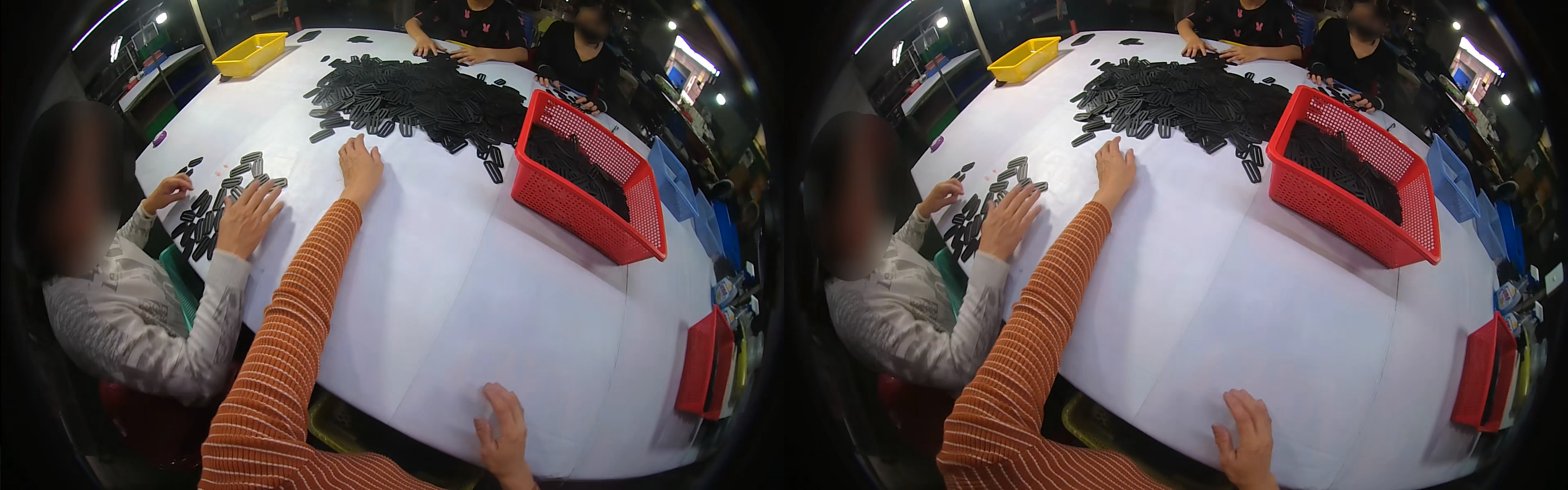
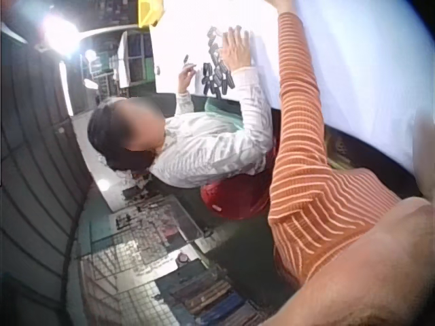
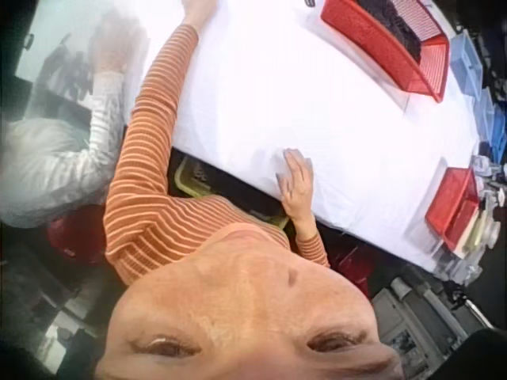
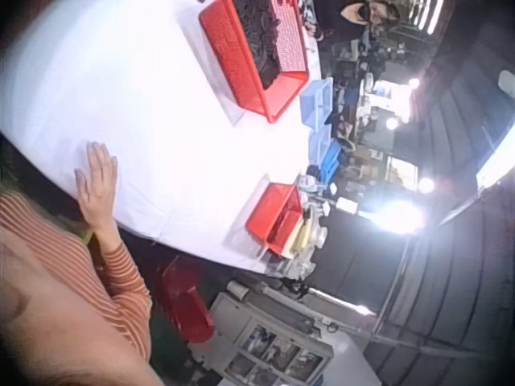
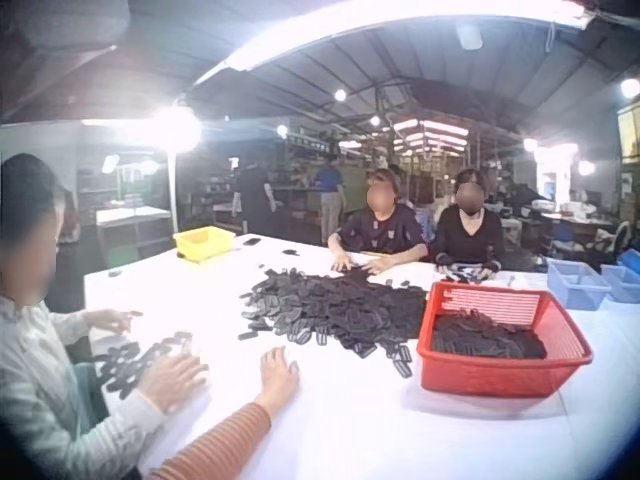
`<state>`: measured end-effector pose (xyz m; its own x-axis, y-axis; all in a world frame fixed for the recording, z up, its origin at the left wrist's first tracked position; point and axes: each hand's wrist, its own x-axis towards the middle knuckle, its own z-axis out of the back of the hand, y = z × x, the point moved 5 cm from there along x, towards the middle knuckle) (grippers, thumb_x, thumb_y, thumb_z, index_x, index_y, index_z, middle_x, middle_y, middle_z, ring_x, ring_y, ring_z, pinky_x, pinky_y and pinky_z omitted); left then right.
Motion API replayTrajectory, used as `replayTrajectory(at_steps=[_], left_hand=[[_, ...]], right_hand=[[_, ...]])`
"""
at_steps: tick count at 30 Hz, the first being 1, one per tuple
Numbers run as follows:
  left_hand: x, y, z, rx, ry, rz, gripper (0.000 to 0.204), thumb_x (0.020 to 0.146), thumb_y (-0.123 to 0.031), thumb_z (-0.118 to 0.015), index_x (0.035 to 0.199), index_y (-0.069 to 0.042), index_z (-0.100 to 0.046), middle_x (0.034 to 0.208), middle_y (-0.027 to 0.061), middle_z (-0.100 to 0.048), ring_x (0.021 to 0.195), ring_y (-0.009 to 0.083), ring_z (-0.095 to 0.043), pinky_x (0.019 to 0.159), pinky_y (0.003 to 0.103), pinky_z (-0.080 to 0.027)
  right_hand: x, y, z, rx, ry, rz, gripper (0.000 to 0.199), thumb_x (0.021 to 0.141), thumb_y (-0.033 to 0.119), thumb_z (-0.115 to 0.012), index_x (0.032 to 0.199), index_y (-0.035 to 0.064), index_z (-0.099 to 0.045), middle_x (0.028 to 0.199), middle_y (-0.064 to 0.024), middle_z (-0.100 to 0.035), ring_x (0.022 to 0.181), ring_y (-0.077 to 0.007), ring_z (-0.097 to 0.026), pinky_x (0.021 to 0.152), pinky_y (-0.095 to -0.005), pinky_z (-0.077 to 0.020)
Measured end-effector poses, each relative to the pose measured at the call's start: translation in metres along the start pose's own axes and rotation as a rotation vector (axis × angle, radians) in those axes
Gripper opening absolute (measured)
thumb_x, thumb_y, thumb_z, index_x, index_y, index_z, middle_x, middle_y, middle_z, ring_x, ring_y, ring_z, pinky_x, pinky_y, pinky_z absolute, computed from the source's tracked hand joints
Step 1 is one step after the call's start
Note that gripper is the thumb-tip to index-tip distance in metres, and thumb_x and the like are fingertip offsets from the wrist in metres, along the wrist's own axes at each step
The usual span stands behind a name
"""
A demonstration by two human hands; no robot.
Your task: The person sorts small black plastic clips on a white table, picking them up and placing them into a yellow basket. Another person works alongside at the same table, also handling similar clips.
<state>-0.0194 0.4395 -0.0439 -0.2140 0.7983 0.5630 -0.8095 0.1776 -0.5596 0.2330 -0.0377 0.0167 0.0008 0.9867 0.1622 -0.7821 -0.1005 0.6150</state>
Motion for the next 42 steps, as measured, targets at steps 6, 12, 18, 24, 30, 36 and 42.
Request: replayTrajectory(at_steps=[6,12,18,24,30,36,42], left_hand=[[0.065,0.044,-0.019,0.125,-0.031,0.144,0.048,0.095,-0.03,-0.055,0.129,0.004,-0.051,0.125,0.0238,-0.056,0.122,0.0392,-0.047,0.108,0.049,-0.033],[0.106,0.042,-0.057,0.201,0.045,0.103,0.06,0.098,-0.044,-0.047,0.136,0.003,-0.047,0.131,0.0246,-0.053,0.129,0.0392,-0.044,0.112,0.055,-0.026],[0.135,0.051,-0.066,-0.009,0.177,0.076,0.067,0.097,-0.052,-0.046,0.136,0.002,-0.051,0.137,0.0292,-0.048,0.132,0.0404,-0.041,0.112,0.05,-0.029],[0.13,0.024,-0.082,-0.063,0.181,-0.014,0.069,0.094,-0.055,-0.049,0.139,-0.003,-0.05,0.14,0.0326,-0.043,0.133,0.0453,-0.039,0.112,0.048,-0.032],[0.117,-0.02,-0.101,-0.487,0.352,-0.107,0.065,0.094,-0.051,-0.054,0.139,-0.005,-0.05,0.144,0.0278,-0.042,0.13,0.041,-0.047,0.109,0.043,-0.038],[0.115,-0.034,-0.08,-0.889,0.805,0.163,0.063,0.101,-0.06,-0.034,0.135,-0.013,-0.059,0.122,0.0146,-0.066,0.12,0.0227,-0.055,0.106,0.035,-0.037],[0.152,0.045,-0.056,-0.195,0.21,0.148,0.058,0.101,-0.047,-0.038,0.1,-0.002,-0.074,0.092,0.0149,-0.073,0.087,0.0325,-0.069,0.083,0.042,-0.052]], right_hand=[[0.214,0.006,-0.031,0.009,-0.072,0.329,0.051,0.088,0.015,-0.068,0.135,0.0044,-0.052,0.137,-0.0214,-0.048,0.125,-0.0402,-0.049,0.103,-0.0479,-0.042],[0.45,-0.071,-0.068,-0.264,-0.456,-0.081,0.073,0.095,0.044,-0.057,0.15,0.0052,-0.03,0.145,-0.0342,-0.034,0.137,-0.0487,-0.031,0.114,-0.0536,-0.0264],[0.539,-0.131,-0.067,-0.44,-0.42,-0.515,0.078,0.095,0.06,-0.044,0.15,0.006,-0.033,0.144,-0.0369,-0.035,0.139,-0.0513,-0.026,0.116,-0.0567,-0.0169],[0.58,-0.12,-0.077,-0.316,-0.368,-0.347,0.082,0.092,0.064,-0.046,0.151,0.0077,-0.034,0.142,-0.0304,-0.043,0.135,-0.0437,-0.04,0.113,-0.0487,-0.0313],[0.583,-0.079,-0.095,-0.295,-0.239,-0.148,0.078,0.089,0.065,-0.049,0.147,0.0133,-0.043,0.143,-0.0208,-0.049,0.133,-0.0362,-0.046,0.108,-0.0469,-0.0391],[0.587,-0.086,-0.087,0.309,0.018,0.128,0.066,0.093,0.062,-0.051,0.133,0.0109,-0.061,0.114,-0.0158,-0.067,0.112,-0.0286,-0.062,0.099,-0.0398,-0.0449],[0.574,-0.109,-0.046,-0.185,-0.358,-0.298,0.067,0.095,0.063,-0.038,0.129,0.0107,-0.063,0.124,-0.0219,-0.065,0.12,-0.0408,-0.057,0.1,-0.0514,-0.0425]])
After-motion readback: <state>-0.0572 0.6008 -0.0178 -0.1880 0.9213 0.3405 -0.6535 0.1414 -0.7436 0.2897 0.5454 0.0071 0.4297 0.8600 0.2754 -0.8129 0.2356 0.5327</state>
